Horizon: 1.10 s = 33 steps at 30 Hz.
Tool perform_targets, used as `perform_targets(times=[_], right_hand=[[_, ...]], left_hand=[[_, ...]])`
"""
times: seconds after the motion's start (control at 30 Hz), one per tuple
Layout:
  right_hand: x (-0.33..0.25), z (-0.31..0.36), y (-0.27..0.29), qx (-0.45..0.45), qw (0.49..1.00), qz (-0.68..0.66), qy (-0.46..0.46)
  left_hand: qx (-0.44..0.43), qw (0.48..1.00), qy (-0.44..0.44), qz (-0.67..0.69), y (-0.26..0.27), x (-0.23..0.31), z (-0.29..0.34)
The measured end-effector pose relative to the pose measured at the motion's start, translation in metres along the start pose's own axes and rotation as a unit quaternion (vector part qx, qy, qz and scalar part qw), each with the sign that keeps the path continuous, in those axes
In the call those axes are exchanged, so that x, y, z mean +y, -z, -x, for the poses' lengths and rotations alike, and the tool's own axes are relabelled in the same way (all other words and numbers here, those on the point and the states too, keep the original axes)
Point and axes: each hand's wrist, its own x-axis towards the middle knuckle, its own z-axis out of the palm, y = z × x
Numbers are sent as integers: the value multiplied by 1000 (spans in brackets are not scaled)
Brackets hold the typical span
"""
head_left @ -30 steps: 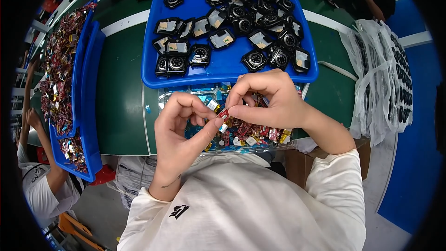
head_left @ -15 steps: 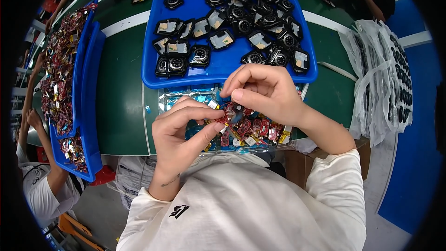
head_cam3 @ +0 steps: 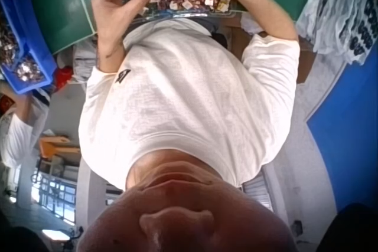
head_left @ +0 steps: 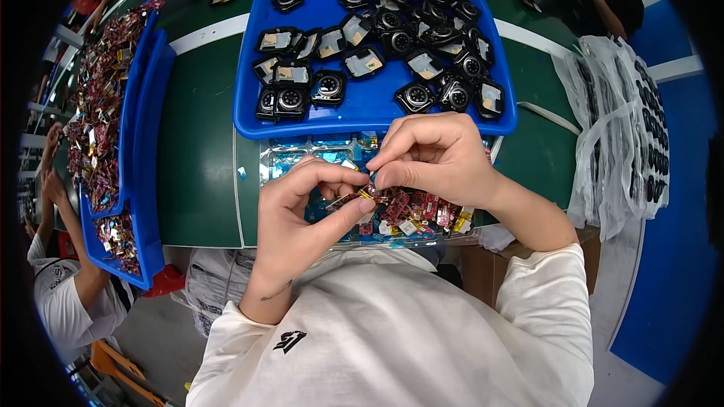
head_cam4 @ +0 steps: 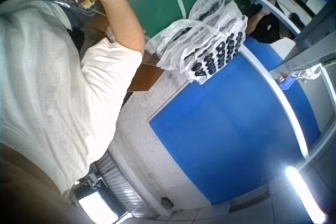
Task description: Manually assemble small electronic components, specifically battery packs with circuit boards and wires.
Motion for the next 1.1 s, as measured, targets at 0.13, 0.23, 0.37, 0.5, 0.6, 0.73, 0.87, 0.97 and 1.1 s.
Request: perform_targets(times=[0.13,0.23,0.37,0.5,0.6,0.73,0.87,0.97,1.1], right_hand=[[1,2,2,-18,999,22,-18],[0,2,-3,6,997,-71,-42],[7,3,-3,-17,986,-166,-22],[7,5,-4,-54,977,-194,-76],[2,3,-4,-50,978,-186,-78],[-4,3,-3,-38,995,-88,-12],[-1,4,-7,-6,998,-61,-16],[-3,4,-7,-27,993,-108,-30],[-1,3,-4,-88,992,-81,-32]], left_hand=[[-11,999,-42,-22,1,-4,-1],[3,999,-29,-25,0,-5,-1],[-13,999,-32,7,-4,-2,-1],[-43,998,-24,33,-8,-3,-4],[5,996,15,83,-11,-2,0],[31,996,35,82,-6,-3,0],[36,997,17,61,-3,-5,1],[28,998,15,52,-4,-1,1],[-17,997,6,70,-4,0,0]])
